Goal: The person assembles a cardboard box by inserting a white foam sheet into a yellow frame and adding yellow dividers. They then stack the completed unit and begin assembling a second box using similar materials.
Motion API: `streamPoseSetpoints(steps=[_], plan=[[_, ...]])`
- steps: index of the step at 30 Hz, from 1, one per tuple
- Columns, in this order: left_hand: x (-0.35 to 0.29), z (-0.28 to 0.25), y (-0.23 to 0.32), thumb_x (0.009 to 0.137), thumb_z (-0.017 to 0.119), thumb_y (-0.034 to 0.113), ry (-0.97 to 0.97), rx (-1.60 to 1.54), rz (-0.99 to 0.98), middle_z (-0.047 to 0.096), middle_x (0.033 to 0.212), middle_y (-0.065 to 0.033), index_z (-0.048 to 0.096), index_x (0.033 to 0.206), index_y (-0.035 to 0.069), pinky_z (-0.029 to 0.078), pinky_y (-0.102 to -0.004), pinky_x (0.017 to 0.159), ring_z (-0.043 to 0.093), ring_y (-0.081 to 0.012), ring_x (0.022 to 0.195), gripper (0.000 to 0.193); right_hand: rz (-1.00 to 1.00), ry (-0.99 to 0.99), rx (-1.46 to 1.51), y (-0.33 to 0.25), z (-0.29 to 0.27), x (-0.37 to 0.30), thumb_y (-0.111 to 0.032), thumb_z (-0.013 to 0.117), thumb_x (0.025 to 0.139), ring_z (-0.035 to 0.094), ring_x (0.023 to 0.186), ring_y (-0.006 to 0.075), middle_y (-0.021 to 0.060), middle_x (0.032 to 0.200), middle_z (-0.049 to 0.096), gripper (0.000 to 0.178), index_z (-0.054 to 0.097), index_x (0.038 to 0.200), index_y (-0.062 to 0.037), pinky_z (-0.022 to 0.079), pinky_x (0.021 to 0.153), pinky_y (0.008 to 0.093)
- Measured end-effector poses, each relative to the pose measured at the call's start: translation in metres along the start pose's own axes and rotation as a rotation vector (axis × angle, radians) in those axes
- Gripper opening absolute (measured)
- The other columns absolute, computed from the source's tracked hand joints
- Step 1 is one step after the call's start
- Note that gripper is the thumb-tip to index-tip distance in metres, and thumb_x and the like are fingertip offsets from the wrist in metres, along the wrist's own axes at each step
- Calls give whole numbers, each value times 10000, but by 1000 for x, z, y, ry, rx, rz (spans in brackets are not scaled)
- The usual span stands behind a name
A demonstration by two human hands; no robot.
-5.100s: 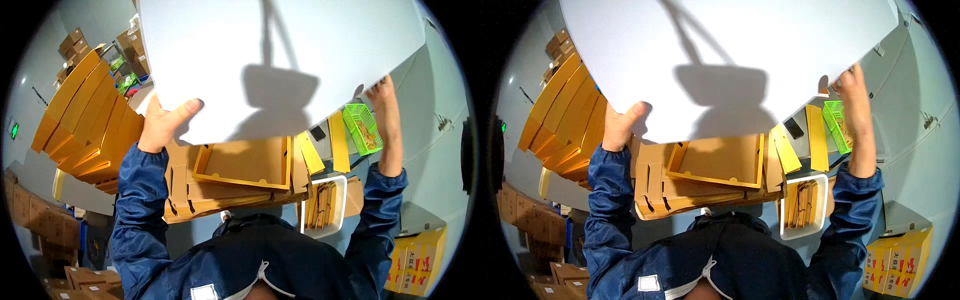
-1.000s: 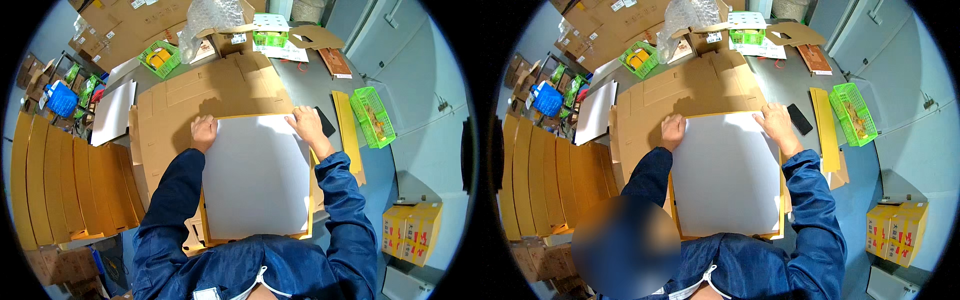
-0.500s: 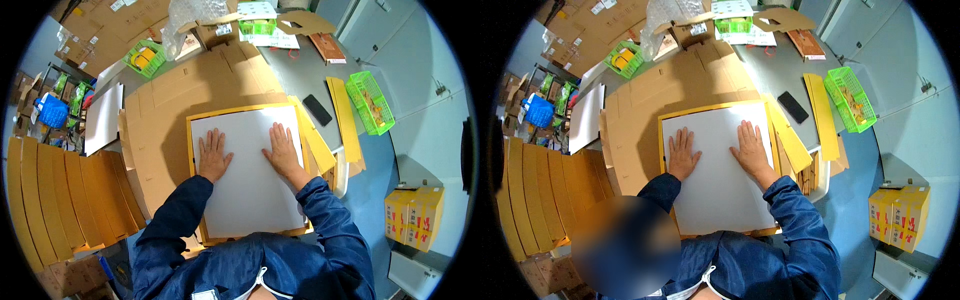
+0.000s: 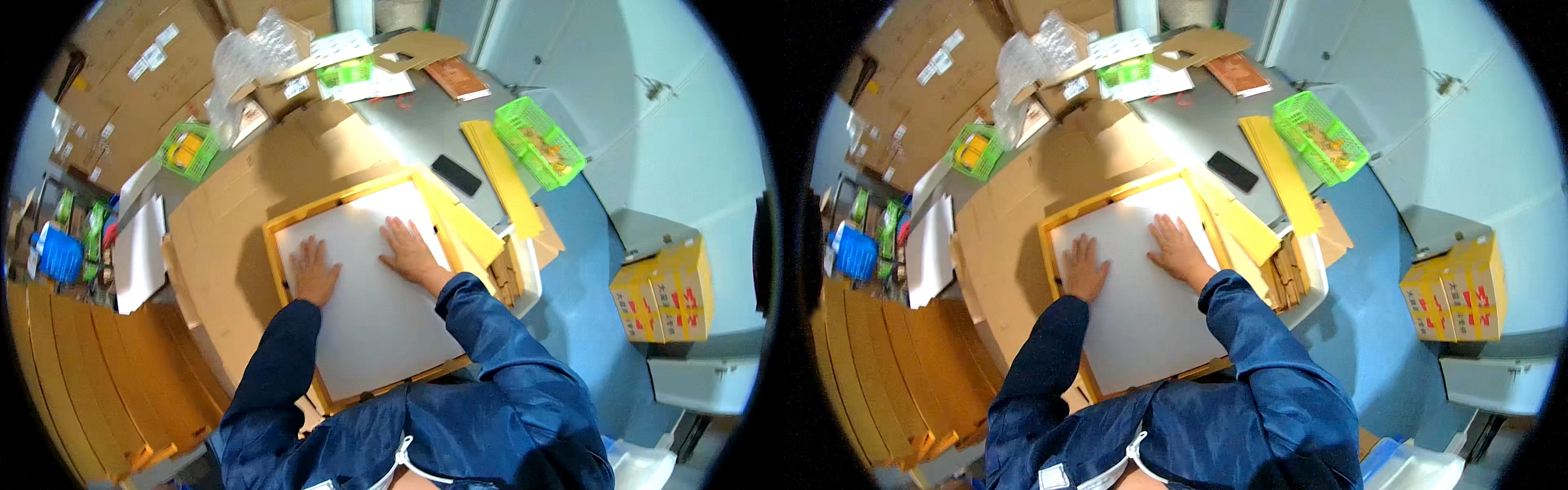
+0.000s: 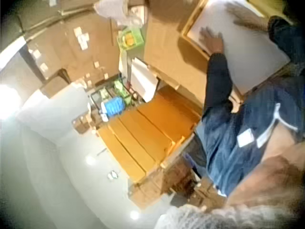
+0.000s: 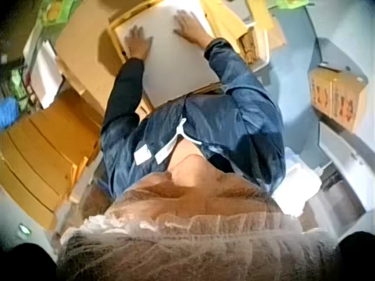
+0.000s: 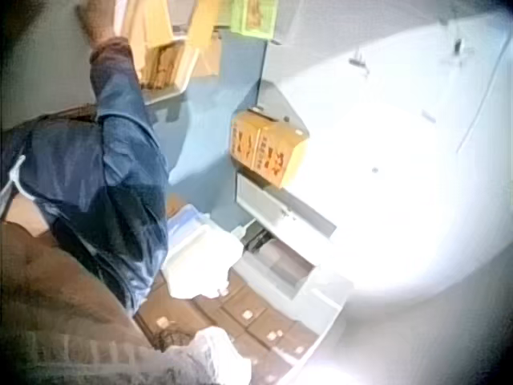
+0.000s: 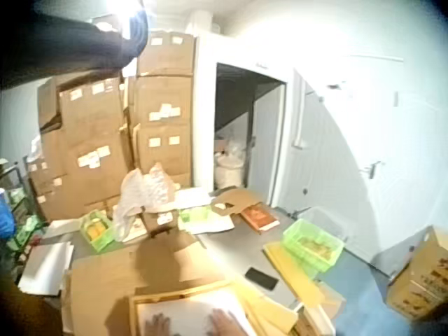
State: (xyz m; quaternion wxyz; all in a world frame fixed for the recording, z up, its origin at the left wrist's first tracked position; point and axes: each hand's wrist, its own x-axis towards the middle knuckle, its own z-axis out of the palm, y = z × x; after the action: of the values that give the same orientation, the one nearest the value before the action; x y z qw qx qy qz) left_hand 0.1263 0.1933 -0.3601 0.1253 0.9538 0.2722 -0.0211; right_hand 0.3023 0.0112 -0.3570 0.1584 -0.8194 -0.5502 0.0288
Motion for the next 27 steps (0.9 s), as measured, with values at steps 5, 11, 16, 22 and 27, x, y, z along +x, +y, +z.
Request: streamPoseSetpoints(steps=[5,11,16,22,27], plan=[[-32,-25,-47,738,738,178,320,-291,-207,240,1474,-220,204,1452,59,162,-477,1130,181,-372,1381,900,153,79,423,14,-66,-53,-162,638,833,372,1297,359,212,1413,374,441,519,1244,-54,309,1079,403],[-44,4,-84,838,594,64,75,-1052,-585,522,1053,-99,426,1276,10,419,-333,863,508,-220,946,473,654,415,310,96,-69,-167,-177,592,846,501,1153,369,220,1232,529,292,607,1077,1,407,987,394],[-48,18,-96,832,555,47,246,-1102,-651,531,907,-69,484,1215,11,447,-319,746,519,-186,810,391,749,401,262,142,-41,-229,-155,629,816,570,1020,327,195,1136,559,305,587,1073,4,490,850,371],[-82,16,-116,779,525,57,586,-1099,-1066,534,998,-132,428,1271,-17,473,-318,688,531,-232,801,507,737,366,300,186,-36,-212,-170,638,801,509,1106,378,211,1176,541,333,579,1082,-1,413,961,405],[-140,63,-143,790,508,67,543,-1142,-1177,546,1025,-149,505,1115,-20,499,-393,726,555,-273,863,336,789,224,178,266,-35,-190,-249,655,797,450,1179,400,258,1241,492,517,506,1202,35,356,1032,413]])
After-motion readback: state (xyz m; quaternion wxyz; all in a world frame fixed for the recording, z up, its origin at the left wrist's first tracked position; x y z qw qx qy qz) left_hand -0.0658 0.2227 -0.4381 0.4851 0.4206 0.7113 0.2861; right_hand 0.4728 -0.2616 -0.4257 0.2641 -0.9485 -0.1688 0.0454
